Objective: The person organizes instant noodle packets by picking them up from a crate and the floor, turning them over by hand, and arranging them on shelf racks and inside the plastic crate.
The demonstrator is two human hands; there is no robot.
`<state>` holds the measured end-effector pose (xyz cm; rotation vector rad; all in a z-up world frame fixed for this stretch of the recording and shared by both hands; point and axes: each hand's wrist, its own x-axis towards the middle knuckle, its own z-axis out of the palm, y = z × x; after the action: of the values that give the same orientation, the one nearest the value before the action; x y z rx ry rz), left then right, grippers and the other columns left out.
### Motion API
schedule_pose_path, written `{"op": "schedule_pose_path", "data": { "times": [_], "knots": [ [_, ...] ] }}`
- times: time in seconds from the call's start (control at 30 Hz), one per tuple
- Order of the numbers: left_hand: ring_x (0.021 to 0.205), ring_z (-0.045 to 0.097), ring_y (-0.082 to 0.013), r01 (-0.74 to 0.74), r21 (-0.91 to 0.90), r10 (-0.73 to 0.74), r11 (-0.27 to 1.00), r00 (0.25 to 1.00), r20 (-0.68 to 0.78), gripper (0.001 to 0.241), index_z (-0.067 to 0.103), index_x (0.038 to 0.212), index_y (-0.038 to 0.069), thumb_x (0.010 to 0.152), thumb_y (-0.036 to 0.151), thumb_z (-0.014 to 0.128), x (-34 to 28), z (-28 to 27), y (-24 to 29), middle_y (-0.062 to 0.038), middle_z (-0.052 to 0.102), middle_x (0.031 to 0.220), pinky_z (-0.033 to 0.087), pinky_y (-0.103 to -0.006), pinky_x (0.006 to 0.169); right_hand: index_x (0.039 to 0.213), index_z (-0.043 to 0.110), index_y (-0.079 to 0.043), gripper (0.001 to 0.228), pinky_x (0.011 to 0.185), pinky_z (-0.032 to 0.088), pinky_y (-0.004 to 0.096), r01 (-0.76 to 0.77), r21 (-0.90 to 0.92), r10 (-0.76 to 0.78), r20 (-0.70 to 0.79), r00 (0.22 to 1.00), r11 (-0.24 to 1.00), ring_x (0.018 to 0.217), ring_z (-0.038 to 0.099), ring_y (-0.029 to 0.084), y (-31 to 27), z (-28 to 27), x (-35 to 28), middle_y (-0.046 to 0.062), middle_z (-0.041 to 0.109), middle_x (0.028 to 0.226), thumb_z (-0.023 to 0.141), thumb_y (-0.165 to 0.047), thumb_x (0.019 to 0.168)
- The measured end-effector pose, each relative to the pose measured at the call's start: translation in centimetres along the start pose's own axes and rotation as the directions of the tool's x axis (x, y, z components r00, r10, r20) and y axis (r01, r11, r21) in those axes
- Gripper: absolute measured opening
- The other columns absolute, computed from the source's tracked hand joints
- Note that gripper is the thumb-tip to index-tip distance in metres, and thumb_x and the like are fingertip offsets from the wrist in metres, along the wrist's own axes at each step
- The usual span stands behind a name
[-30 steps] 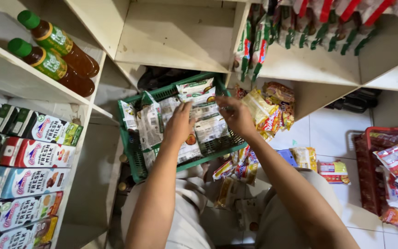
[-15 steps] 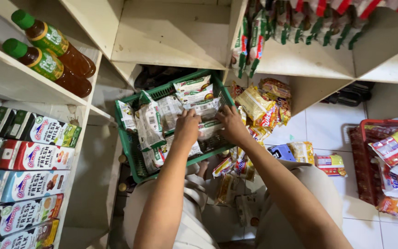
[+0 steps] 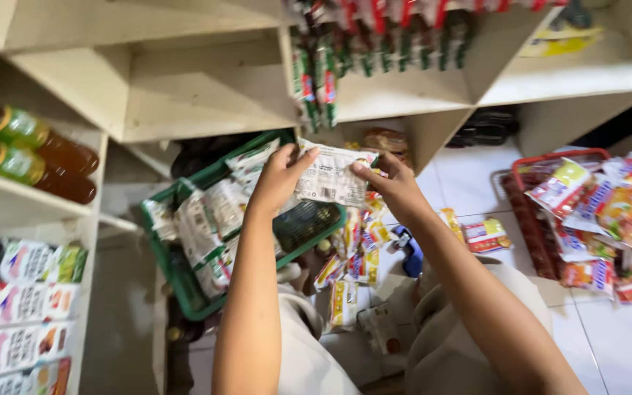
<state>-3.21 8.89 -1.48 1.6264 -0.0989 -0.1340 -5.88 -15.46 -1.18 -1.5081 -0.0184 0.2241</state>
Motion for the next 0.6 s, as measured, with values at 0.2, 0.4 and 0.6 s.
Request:
{"op": "schedule_pose_path", "data": {
  "times": [0.2, 0.4, 0.6],
  "knots": [
    [0.1, 0.068, -0.0166, 0.014, -0.027, -0.013, 1.0, 0.999, 0.035, 0.04, 0.066, 0.121, 0.0, 0.098, 0.033, 0.067, -0.2, 7.9, 2.9, -0.01, 0.075, 0.111, 0.052, -0.0313, 0.09, 0.134, 0.06, -0.012, 0.043, 0.085, 0.056, 0.031, -0.163, 0.353, 0.212, -0.103, 0.972, 0.921, 0.102, 0.068, 0.013, -1.4, -5.5, -3.5, 0.002, 0.069, 0.122, 0.062, -0.036, 0.098],
    [0.15, 0.031, -0.0318, -0.446, 0.615, 0.517, 0.65, 0.853, 0.073, 0.075, 0.03, 0.16, 0.01, 0.102, 0.045, 0.062, -3.2, 15.5, 5.9, -0.019, 0.033, 0.163, 0.027, -0.0529, 0.119, 0.134, 0.06, -0.009, 0.036, 0.077, 0.056, 0.031, -0.065, 0.364, 0.138, -0.178, 0.974, 0.929, 0.092, 0.068, 0.014, -0.9, -9.8, -7.2, 0.006, 0.069, 0.117, 0.059, -0.028, 0.104],
    [0.157, 0.019, -0.0181, -0.429, 0.783, 0.234, 0.449, 0.903, 0.36, 0.059, 0.028, 0.162, 0.032, 0.107, 0.051, 0.039, -4.8, 19.4, 6.2, 0.003, 0.024, 0.172, 0.012, -0.059, 0.125, 0.137, 0.06, -0.005, 0.036, 0.075, 0.052, 0.029, 0.009, 0.469, 0.118, -0.241, 0.963, 0.883, 0.093, 0.065, 0.01, 2.1, -11.9, -8.3, 0.003, 0.071, 0.115, 0.06, -0.023, 0.106]
  ]
}}
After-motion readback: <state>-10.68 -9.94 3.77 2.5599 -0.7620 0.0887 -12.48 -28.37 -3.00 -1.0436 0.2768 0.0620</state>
